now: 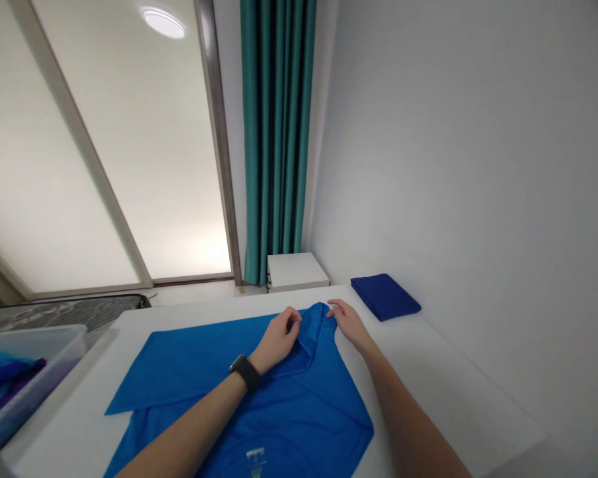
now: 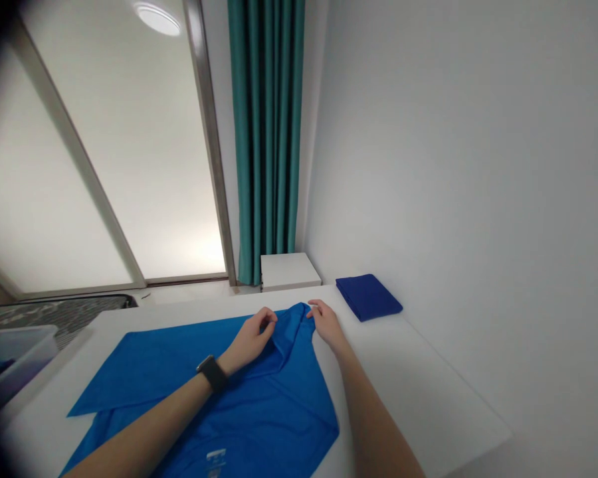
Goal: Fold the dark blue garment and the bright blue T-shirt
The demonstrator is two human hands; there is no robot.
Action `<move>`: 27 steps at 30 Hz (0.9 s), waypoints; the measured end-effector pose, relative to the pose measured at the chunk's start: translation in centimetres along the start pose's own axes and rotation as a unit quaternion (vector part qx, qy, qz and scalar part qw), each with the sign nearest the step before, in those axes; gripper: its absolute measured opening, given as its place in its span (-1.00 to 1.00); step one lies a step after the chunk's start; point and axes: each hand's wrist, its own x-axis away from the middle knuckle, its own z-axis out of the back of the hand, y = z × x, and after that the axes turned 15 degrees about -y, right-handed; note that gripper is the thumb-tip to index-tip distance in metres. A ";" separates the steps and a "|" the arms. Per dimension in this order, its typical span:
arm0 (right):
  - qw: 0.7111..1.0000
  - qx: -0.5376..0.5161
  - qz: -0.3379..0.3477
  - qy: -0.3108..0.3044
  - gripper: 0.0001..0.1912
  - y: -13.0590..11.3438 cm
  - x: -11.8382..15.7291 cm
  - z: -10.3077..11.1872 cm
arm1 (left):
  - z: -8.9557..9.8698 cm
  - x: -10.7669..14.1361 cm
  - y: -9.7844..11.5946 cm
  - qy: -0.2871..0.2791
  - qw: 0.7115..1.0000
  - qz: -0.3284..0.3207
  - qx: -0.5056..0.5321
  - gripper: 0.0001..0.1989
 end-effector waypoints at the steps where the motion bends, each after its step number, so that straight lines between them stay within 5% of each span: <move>1: 1.000 0.001 -0.002 -0.003 -0.59 0.1 -0.1 -0.1 | -0.2 0.0 0.8 -0.009 1.000 -0.014 0.009 -0.89; 5: 1.000 0.004 -0.011 0.000 -0.59 0.8 -0.4 0.1 | -0.8 0.5 3.7 -0.126 0.987 -0.098 0.017 -0.78; 8: 1.000 0.009 -0.022 0.008 -0.56 1.3 -0.8 0.4 | -1.4 1.5 4.0 -0.185 0.970 -0.137 -0.079 -0.70; 14: 0.997 0.053 -0.051 -0.006 -0.67 1.3 -2.6 0.5 | -2.0 3.3 2.2 -0.176 0.917 -0.169 -0.316 -0.76; 27: 0.975 0.219 -0.041 -0.004 -0.65 1.0 -4.6 -0.1 | -2.1 3.8 2.2 -0.177 0.877 -0.193 -0.403 -0.83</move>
